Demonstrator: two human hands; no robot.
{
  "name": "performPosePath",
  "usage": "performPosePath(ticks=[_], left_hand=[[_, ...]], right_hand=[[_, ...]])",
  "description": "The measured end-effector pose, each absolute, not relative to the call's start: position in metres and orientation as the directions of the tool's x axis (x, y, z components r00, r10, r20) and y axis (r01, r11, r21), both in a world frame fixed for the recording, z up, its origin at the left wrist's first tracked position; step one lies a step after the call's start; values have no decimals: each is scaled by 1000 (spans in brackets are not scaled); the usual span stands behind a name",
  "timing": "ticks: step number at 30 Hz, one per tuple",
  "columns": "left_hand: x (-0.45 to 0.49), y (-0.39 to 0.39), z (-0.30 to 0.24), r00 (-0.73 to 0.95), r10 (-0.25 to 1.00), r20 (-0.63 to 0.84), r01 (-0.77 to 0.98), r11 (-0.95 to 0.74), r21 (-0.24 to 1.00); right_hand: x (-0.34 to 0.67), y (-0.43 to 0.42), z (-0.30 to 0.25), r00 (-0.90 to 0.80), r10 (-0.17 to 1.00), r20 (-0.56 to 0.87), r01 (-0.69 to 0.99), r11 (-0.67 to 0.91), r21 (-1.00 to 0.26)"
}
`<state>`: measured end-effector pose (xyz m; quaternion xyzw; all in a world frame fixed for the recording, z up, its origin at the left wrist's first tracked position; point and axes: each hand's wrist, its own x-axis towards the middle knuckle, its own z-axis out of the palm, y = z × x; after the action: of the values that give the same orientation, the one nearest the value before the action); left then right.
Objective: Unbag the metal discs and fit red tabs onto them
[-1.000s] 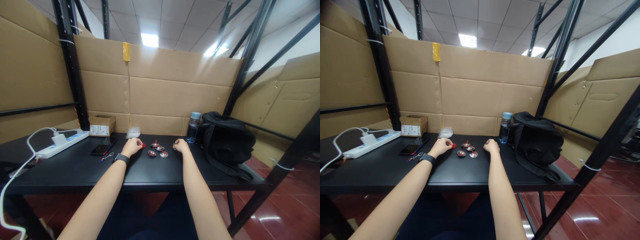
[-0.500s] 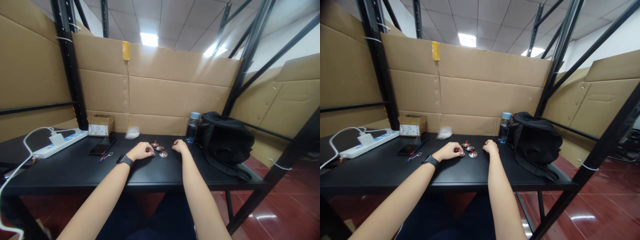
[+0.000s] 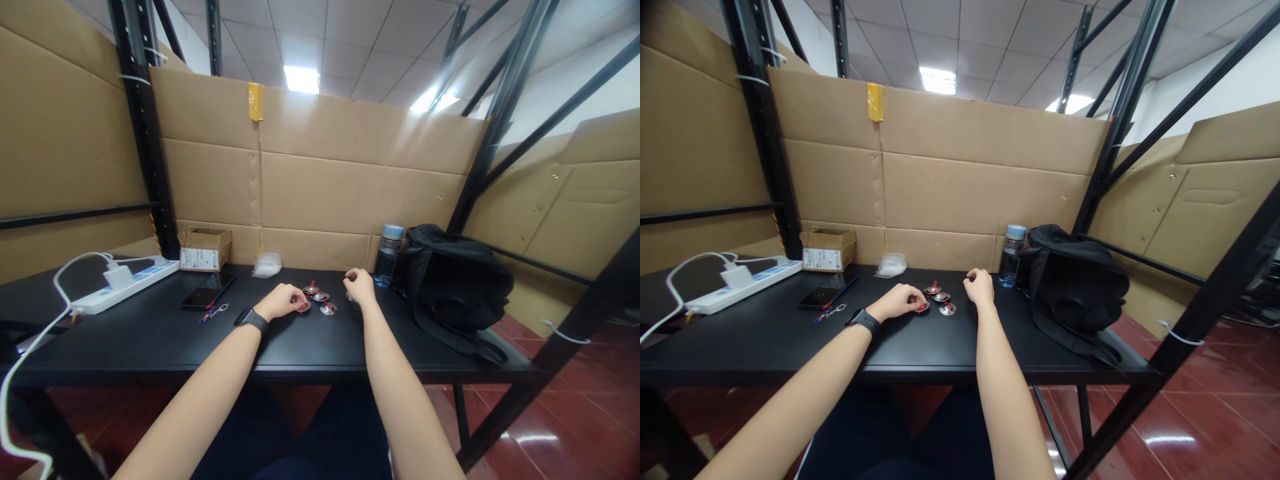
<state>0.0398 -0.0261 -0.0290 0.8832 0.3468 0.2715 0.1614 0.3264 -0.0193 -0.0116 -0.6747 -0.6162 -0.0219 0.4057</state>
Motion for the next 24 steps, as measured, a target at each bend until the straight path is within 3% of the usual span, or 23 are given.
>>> performPosePath(ticks=[20, 24], left_hand=[[42, -32, -23, 665, 681, 307, 491, -708, 507], [45, -33, -25, 654, 697, 296, 520, -697, 494]], right_hand=[[322, -23, -10, 237, 842, 485, 824, 91, -559], [322, -22, -11, 191, 846, 498, 793, 165, -586]])
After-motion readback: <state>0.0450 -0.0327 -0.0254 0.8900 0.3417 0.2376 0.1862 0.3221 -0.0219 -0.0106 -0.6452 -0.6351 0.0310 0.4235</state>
